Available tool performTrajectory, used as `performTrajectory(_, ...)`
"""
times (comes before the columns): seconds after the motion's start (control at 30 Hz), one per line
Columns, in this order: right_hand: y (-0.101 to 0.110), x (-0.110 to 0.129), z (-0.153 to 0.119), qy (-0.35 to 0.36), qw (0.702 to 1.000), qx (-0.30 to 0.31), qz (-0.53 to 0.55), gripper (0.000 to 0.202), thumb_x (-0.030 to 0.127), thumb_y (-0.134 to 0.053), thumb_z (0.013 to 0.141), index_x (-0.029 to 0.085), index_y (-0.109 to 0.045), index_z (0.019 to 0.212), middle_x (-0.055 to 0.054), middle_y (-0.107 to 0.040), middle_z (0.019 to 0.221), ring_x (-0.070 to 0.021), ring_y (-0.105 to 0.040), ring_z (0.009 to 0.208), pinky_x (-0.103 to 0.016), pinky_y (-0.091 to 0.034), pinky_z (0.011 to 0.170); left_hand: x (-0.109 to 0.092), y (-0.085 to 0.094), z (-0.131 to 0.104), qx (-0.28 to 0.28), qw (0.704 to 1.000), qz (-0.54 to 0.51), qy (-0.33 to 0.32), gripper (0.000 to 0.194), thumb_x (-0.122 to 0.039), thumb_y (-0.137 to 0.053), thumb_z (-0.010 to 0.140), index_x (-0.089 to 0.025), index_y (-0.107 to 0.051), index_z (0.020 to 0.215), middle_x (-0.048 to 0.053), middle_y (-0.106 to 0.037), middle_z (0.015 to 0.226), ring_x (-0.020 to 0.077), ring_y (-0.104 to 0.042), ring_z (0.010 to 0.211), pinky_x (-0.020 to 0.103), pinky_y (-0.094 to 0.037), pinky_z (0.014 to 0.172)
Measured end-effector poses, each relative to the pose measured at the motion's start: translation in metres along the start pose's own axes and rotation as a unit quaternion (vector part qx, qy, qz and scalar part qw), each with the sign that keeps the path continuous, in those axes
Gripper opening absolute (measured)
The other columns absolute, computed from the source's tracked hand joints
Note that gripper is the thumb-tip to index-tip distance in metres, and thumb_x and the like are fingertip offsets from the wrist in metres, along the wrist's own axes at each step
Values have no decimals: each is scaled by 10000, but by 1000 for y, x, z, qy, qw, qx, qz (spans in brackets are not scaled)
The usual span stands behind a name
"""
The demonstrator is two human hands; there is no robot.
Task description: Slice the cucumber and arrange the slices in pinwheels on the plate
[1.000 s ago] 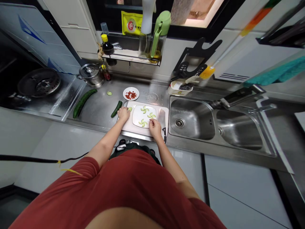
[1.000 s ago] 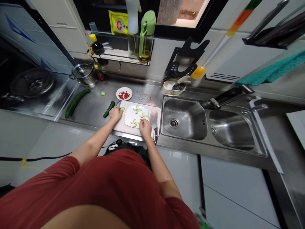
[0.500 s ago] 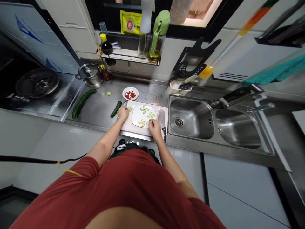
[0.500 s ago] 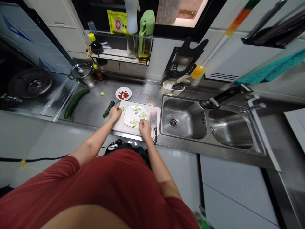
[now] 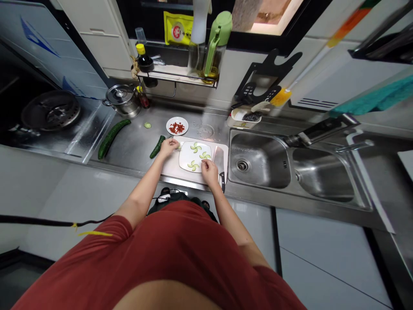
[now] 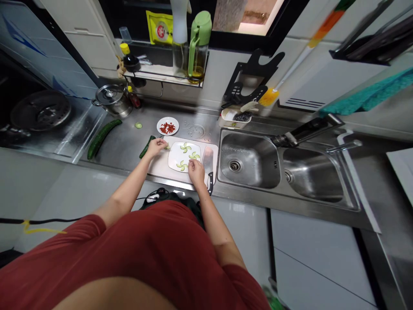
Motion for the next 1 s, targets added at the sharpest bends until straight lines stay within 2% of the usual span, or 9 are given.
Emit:
performTrajectory(0.1, 5, 12, 9, 9, 1000, -3, 14, 271, 294, -442, 881, 181, -673, 965, -80, -681, 909, -213, -599, 805, -331, -468, 785, -21, -9, -7, 69, 995, -73, -4, 257, -310, -745, 631, -131, -630, 776, 40, -687, 731, 113, -613, 659, 255, -490, 703)
performTrajectory(0.3, 24, 55, 36, 56, 997, 0, 50, 259, 313, -492, 887, 181, -668, 1024, -75, -668, 914, -206, -594, 816, -337, -469, 812, -68, -24, -27, 194, 976, -92, -28, 322, -348, -787, 634, -107, -655, 802, 72, -708, 778, 138, -645, 722, 282, -499, 747)
performTrajectory(0.43, 31, 83, 48, 96, 991, 37, 87, 267, 337, -522, 898, 210, -669, 1081, -67, -666, 1005, -200, -596, 873, -338, -479, 816, -90, -28, -38, 241, 966, -86, -31, 332, -352, -794, 647, -101, -662, 821, 80, -713, 779, 149, -659, 736, 275, -501, 739)
performTrajectory(0.57, 31, 99, 53, 128, 983, 68, 111, 274, 374, -537, 912, 231, -667, 1105, -59, -664, 1059, -211, -591, 977, -333, -480, 814, -106, -31, -48, 273, 958, -77, -38, 332, -359, -798, 655, -101, -668, 818, 67, -704, 756, 146, -658, 719, 263, -500, 712)
performTrajectory(0.77, 29, 108, 54, 135, 979, 96, 115, 233, 407, -551, 916, 216, -679, 954, -45, -683, 963, -203, -597, 944, -317, -469, 801, -115, -34, -56, 286, 954, -74, -41, 340, -375, -798, 658, -106, -661, 815, 46, -682, 719, 138, -645, 699, 258, -493, 698)
performTrajectory(1.0, 29, 104, 54, 95, 978, 93, 163, 234, 403, -559, 884, 196, -653, 830, -14, -678, 823, -161, -594, 778, -272, -456, 714, -102, -37, -52, 279, 953, -108, -38, 408, -452, -765, 703, -112, -654, 899, 50, -692, 745, 135, -651, 705, 260, -491, 728)
Point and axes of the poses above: each hand's wrist, its own z-axis towards the middle knuckle, its own y-axis out of the back of the hand, x = y × z, the point moved 7 cm from there along z, towards the middle knuckle
